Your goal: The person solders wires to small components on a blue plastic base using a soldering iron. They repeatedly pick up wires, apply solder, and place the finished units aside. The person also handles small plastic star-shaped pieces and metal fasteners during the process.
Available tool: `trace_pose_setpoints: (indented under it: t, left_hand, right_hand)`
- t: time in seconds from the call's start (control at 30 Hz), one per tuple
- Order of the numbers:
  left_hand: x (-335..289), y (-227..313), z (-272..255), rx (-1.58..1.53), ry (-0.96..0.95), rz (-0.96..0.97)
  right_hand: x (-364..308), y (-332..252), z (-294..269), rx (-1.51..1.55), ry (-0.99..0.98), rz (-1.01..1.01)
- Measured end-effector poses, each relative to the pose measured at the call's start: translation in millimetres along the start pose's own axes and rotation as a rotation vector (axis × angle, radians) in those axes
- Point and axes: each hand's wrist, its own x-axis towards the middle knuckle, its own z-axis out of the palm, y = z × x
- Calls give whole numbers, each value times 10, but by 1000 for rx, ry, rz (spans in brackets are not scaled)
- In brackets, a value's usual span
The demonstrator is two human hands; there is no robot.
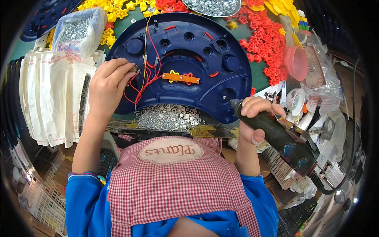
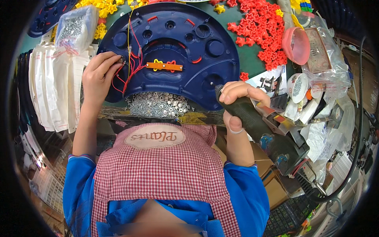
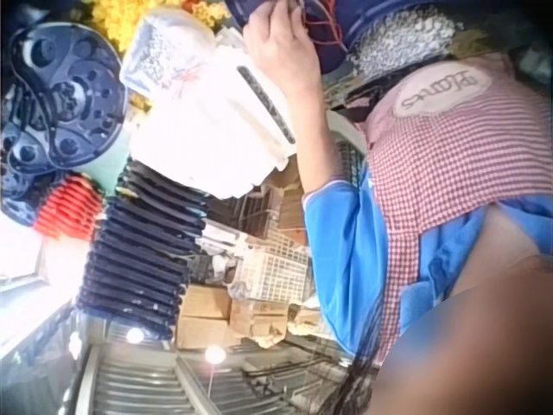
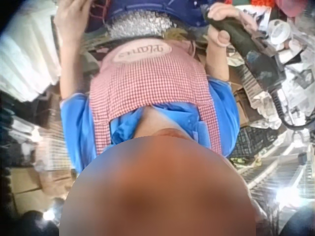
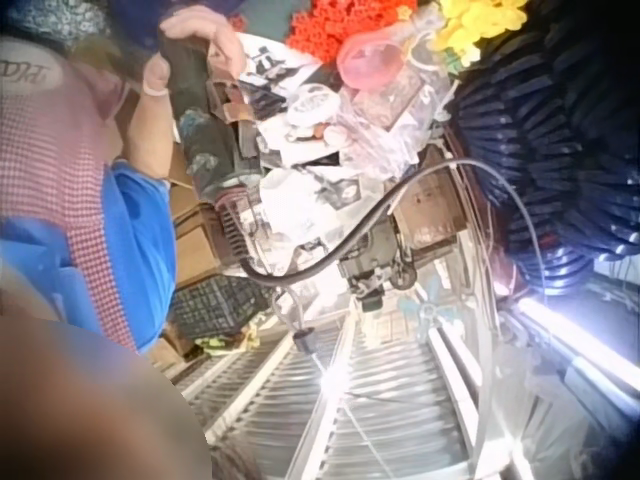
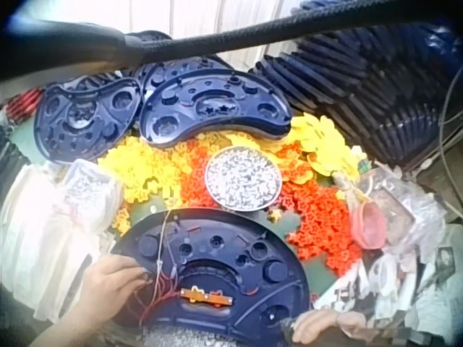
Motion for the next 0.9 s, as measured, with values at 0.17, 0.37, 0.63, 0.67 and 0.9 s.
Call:
trace_pose_setpoints:
  t: [0.17, 0.37, 0.63, 0.67, 0.9]
  left_hand:
    - [574, 299, -430, -664, -226, 94]
    - [1202, 703, 733, -229, -258, 437]
    - [1306, 606, 1067, -368, -234, 428]
    - [1304, 607, 1067, -374, -274, 359]
    - [1028, 645, 1038, -541, -259, 196]
  right_hand:
    - [163, -106, 35, 135, 266, 74]
    - [322, -37, 247, 145, 200, 38]
    - [402, -32, 166, 131, 292, 59]
    - [437, -34, 157, 119, 263, 47]
    - [1134, 53, 41, 185, 105, -180]
